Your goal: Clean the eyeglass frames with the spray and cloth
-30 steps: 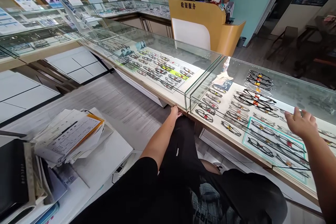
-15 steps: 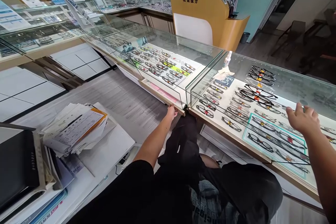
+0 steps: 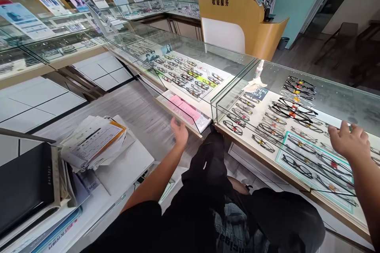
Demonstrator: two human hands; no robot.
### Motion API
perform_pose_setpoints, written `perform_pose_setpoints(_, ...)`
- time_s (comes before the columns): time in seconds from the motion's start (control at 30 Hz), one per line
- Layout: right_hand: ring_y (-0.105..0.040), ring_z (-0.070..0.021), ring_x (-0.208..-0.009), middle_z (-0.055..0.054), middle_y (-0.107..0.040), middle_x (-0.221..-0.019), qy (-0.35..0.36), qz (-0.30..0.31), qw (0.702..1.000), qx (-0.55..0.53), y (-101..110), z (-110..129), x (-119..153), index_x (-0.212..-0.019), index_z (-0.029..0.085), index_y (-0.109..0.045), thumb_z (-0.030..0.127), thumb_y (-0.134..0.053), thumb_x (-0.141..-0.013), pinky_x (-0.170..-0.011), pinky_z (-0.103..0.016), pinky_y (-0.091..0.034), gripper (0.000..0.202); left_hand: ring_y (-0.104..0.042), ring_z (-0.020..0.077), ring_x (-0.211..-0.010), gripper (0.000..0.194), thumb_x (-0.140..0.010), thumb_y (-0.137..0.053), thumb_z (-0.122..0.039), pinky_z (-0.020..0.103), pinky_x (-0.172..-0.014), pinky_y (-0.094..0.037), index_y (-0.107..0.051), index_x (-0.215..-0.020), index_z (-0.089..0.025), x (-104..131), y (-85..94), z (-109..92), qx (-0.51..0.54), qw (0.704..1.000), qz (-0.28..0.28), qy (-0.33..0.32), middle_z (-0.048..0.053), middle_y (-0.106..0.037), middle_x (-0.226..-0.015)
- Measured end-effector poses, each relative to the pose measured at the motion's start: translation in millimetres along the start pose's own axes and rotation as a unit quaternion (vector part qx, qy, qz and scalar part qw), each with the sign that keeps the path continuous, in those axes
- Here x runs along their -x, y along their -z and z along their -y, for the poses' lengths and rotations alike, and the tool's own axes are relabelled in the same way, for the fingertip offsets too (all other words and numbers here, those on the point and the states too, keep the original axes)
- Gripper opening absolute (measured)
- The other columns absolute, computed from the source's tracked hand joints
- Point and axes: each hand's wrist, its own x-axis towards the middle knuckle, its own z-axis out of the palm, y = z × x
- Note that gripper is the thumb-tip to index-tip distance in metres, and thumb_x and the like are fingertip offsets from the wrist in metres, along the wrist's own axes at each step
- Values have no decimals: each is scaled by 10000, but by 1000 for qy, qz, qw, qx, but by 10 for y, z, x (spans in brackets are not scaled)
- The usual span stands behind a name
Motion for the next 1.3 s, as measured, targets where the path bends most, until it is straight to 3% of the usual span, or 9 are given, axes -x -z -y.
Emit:
perform_pose_setpoints(0.07, -232, -495, -1648, -306, -264, -1776, 2, -1, 1000, 2, -10, -13, -11, -1735, 101, -321, 804, 21, -977, -1306, -619, -252, 1089, -339, 265, -1647, 575, -1040, -620, -282, 445, -1369, -282, -494, -1601, -300, 24, 170, -244, -43, 991, 4, -124, 100, -447, -1725)
perform_pose_setpoints(0.1, -235, -497, -1648, -305, -266, -1776, 2, -2, 1000, 3, -13, -20, -15, -1734, 100, -325, 805, 20, -976, -1308, -620, -254, 1091, -388, 306, -1619, 497, -1014, -616, -273, 489, -1367, -284, -597, -1511, -264, 8, 240, -375, -130, 962, 53, -236, 119, -536, -1649)
perform_pose_setpoints(0.17, -237, -501, -1650, -302, -264, -1778, 4, -2, 1000, 2, -15, -36, -21, -1735, 99, -324, 814, 17, -973, -1313, -622, -254, 1099, -459, 356, -1563, 403, -974, -595, -262, 572, -1359, -266, -717, -1357, -279, -74, 338, -627, -298, 850, 178, -397, 96, -653, -1521)
perform_pose_setpoints(0.23, -235, -501, -1655, -300, -261, -1784, 5, -1, 1000, -2, -13, -47, -17, -1740, 100, -316, 825, 6, -972, -1321, -624, -249, 1104, -570, 360, -1441, 357, -940, -568, -240, 594, -1325, -301, -766, -1235, -279, -188, 384, -825, -407, 746, 273, -451, 91, -737, -1365)
perform_pose_setpoints(0.33, -229, -493, -1663, -296, -250, -1794, 9, 1, 1000, -7, -7, -50, 3, -1746, 101, -298, 822, -20, -978, -1337, -620, -235, 1089, -655, 347, -1236, 289, -951, -539, -259, 561, -1205, -433, -771, -1123, -250, -325, 401, -976, -482, 680, 326, -446, 119, -766, -1170)
perform_pose_setpoints(0.57, -177, -465, -1691, -293, -212, -1811, 21, 1, 1000, -16, -44, -90, 15, -1751, 117, -276, 788, -18, -1002, -1359, -601, -190, 1038, -655, 365, -1167, 186, -998, -565, -344, 527, -1152, -440, -729, -990, -257, -294, 552, -1076, -499, 691, 371, -369, 122, -755, -1093)
perform_pose_setpoints(0.83, -80, -393, -1736, -219, -110, -1864, 17, 5, 1000, -4, -107, -160, -39, -1781, 139, -207, 751, -27, -1011, -1382, -549, -133, 1001, -662, 337, -1011, 270, -851, -747, -506, 436, -994, -474, -684, -787, -251, -30, 887, -1221, -503, 717, 378, -301, 83, -729, -897)
perform_pose_setpoints(1.07, -86, -396, -1732, -221, -132, -1859, 21, -3, 1000, -18, -125, -170, -38, -1778, 125, -236, 792, -15, -984, -1383, -543, -121, 1060, -652, 282, -930, 200, -830, -701, -317, 377, -826, -435, -594, -678, -244, 60, 1158, -1175, -561, 691, 373, -261, 53, -762, -887)
perform_pose_setpoints(1.3, -77, -390, -1732, -212, -128, -1862, 27, -4, 999, -18, -135, -216, -53, -1782, 134, -229, 807, -36, -977, -1376, -542, -137, 1067, -647, 281, -788, 378, -850, -713, -424, 358, -667, -308, -515, -598, -224, 103, 1304, -1194, -631, 661, 355, -199, 81, -713, -746)
